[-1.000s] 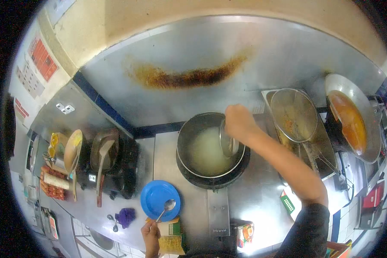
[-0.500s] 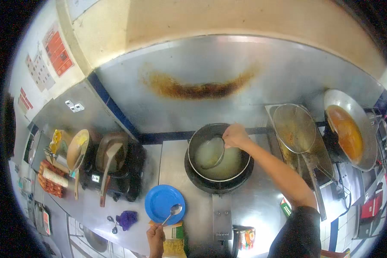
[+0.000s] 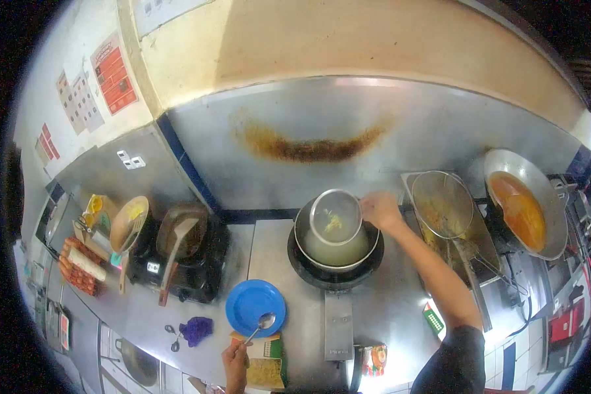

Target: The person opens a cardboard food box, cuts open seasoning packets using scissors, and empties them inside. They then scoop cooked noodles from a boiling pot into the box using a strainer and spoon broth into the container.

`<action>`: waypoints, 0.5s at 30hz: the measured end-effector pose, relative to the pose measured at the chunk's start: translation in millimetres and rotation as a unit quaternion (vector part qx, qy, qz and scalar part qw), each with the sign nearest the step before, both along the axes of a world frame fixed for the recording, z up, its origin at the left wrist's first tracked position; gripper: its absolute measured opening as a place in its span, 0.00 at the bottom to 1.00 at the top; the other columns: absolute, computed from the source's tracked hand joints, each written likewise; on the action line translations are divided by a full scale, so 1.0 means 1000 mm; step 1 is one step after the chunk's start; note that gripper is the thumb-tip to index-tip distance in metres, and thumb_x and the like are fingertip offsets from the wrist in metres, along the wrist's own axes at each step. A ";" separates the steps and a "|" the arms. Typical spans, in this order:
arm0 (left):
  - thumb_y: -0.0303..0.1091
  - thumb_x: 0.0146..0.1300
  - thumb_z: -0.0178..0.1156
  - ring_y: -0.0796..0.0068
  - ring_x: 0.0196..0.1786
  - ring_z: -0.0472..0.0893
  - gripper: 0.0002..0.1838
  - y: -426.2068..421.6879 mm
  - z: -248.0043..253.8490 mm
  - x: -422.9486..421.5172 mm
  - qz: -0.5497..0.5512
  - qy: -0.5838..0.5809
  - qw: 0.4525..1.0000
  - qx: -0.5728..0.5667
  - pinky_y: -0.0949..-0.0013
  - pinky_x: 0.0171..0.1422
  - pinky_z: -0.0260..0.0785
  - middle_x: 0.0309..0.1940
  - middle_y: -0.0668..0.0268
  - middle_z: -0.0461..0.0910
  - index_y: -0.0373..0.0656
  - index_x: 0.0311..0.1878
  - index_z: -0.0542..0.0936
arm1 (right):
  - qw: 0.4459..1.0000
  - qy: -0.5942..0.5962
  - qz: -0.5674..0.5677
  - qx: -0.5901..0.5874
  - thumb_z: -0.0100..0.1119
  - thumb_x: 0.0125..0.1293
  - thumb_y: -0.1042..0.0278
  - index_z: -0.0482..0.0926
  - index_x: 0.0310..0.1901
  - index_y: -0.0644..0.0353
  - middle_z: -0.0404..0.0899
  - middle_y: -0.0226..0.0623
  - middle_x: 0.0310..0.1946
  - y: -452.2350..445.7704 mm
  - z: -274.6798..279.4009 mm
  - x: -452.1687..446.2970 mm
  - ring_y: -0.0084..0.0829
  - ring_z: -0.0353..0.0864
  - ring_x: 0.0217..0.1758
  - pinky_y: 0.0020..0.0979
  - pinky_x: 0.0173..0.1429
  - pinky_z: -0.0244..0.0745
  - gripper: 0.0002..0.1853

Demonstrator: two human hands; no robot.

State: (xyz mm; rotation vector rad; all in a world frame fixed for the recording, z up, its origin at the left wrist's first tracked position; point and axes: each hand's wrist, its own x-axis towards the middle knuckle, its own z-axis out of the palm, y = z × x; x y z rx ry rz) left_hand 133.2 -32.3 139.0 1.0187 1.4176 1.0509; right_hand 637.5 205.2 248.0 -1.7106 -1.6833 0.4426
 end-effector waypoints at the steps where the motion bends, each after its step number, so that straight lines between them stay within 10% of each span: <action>1: 0.38 0.73 0.58 0.87 0.16 0.62 0.13 -0.004 0.007 0.002 0.006 -0.018 1.000 -0.016 0.77 0.22 0.51 0.14 0.78 0.64 0.38 0.44 0.84 | 0.991 -0.121 -0.007 0.061 0.61 0.63 0.75 0.84 0.42 0.71 0.87 0.44 0.28 -0.002 0.010 -0.003 0.33 0.88 0.30 0.36 0.37 0.84 0.10; 4: 0.38 0.73 0.58 0.88 0.16 0.61 0.13 -0.007 -0.001 0.000 0.004 -0.033 0.999 -0.017 0.78 0.22 0.50 0.14 0.78 0.64 0.37 0.44 0.84 | 0.961 -0.265 -0.051 0.057 0.59 0.58 0.71 0.84 0.33 0.62 0.84 0.54 0.32 -0.014 0.039 -0.034 0.53 0.85 0.39 0.46 0.46 0.81 0.06; 12: 0.37 0.72 0.58 0.88 0.17 0.61 0.12 0.002 -0.020 0.007 -0.005 -0.019 1.000 -0.004 0.77 0.21 0.51 0.14 0.78 0.64 0.36 0.44 0.84 | 0.901 -0.395 0.148 0.105 0.57 0.58 0.76 0.80 0.36 0.61 0.84 0.47 0.34 0.014 0.006 -0.026 0.49 0.85 0.42 0.46 0.46 0.81 0.05; 14: 0.28 0.69 0.54 0.83 0.23 0.68 0.14 0.021 -0.037 -0.002 -0.077 0.399 0.810 0.423 0.74 0.28 0.62 0.29 0.72 0.78 0.41 0.56 0.80 | 0.914 -0.364 0.156 0.086 0.57 0.58 0.76 0.81 0.37 0.61 0.84 0.47 0.33 0.025 0.006 -0.015 0.49 0.86 0.41 0.45 0.45 0.81 0.06; 15: 0.28 0.69 0.54 0.83 0.23 0.68 0.14 0.017 -0.052 -0.004 -0.079 0.400 0.811 0.420 0.74 0.28 0.62 0.29 0.72 0.78 0.41 0.56 0.80 | 0.928 -0.344 0.132 0.050 0.57 0.58 0.77 0.83 0.38 0.61 0.85 0.48 0.33 0.030 0.006 -0.011 0.49 0.86 0.40 0.44 0.46 0.82 0.07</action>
